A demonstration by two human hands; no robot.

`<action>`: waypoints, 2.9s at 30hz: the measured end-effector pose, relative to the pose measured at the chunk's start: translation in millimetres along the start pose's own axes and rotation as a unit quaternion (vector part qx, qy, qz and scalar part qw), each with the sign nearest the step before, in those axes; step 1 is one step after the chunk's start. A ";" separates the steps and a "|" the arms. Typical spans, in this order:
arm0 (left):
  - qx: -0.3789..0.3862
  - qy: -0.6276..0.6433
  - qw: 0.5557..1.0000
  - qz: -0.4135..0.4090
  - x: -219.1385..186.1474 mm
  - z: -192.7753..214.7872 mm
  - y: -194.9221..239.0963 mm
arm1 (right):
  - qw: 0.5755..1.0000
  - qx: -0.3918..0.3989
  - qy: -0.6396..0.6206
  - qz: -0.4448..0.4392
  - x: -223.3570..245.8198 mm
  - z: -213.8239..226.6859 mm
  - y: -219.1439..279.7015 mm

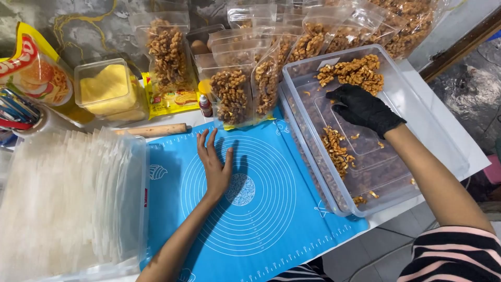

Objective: Packaging small snack clusters into individual plastic bags from a larger container using hands and a small plastic cup.

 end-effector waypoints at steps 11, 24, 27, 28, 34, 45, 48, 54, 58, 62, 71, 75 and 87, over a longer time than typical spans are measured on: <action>0.003 0.013 1.000 0.023 -0.2 0.7 -0.6 | 0.998 0.005 -0.025 -0.058 -36.5 18.7 -21.4; -0.003 0.031 0.999 0.026 -4.1 2.3 -1.8 | 0.998 0.006 0.053 -0.030 -49.2 -20.1 -58.1; -0.003 0.033 0.999 0.027 -2.3 1.5 -1.8 | 0.998 -0.031 0.020 -0.057 -43.4 7.5 -51.7; -0.003 0.033 0.999 0.027 -3.2 1.6 -2.6 | 0.998 -0.031 0.021 -0.056 -48.0 6.7 -53.8; -0.004 0.036 0.999 0.028 -3.9 1.9 -2.9 | 0.997 -0.031 0.051 -0.044 -48.4 -10.0 -65.4; -0.048 0.047 0.998 0.004 -3.9 1.9 0.7 | 0.978 0.041 -0.123 -0.163 -1.1 51.3 -48.5; -0.046 0.049 0.998 0.007 -0.8 0.0 1.6 | 0.996 -0.014 -0.057 -0.062 -34.9 41.5 -52.4; -0.042 0.052 0.998 0.009 -5.0 2.2 0.8 | 0.991 0.063 0.028 -0.111 -51.3 13.3 -45.0; -0.043 0.056 0.997 0.015 -2.0 2.0 -0.1 | 0.991 0.074 0.021 -0.109 -15.6 28.4 -25.1; -0.043 0.069 0.997 -0.015 1.2 0.1 0.1 | 0.979 0.097 0.099 -0.152 3.5 35.4 -4.6; -0.009 0.097 0.995 -0.032 2.1 -0.5 -0.2 | 0.996 -0.044 0.063 0.054 38.6 40.3 30.0; -0.026 0.109 0.992 -0.060 5.5 -2.5 -4.1 | 0.988 -0.066 -0.011 0.137 87.2 65.0 51.6; -0.012 -0.328 0.918 -0.222 -75.9 98.9 -45.9 | 0.982 -0.098 0.018 0.158 318.0 59.2 138.5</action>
Point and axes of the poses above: each hand's wrist, its own y-axis away from the middle knuckle, its own z-axis out of the back of the hand, x = y × z, the point moved 4 cm from there along -y, towards the middle knuckle, and after that the axes turned 7 degrees about -z, right-handed, at the moved point
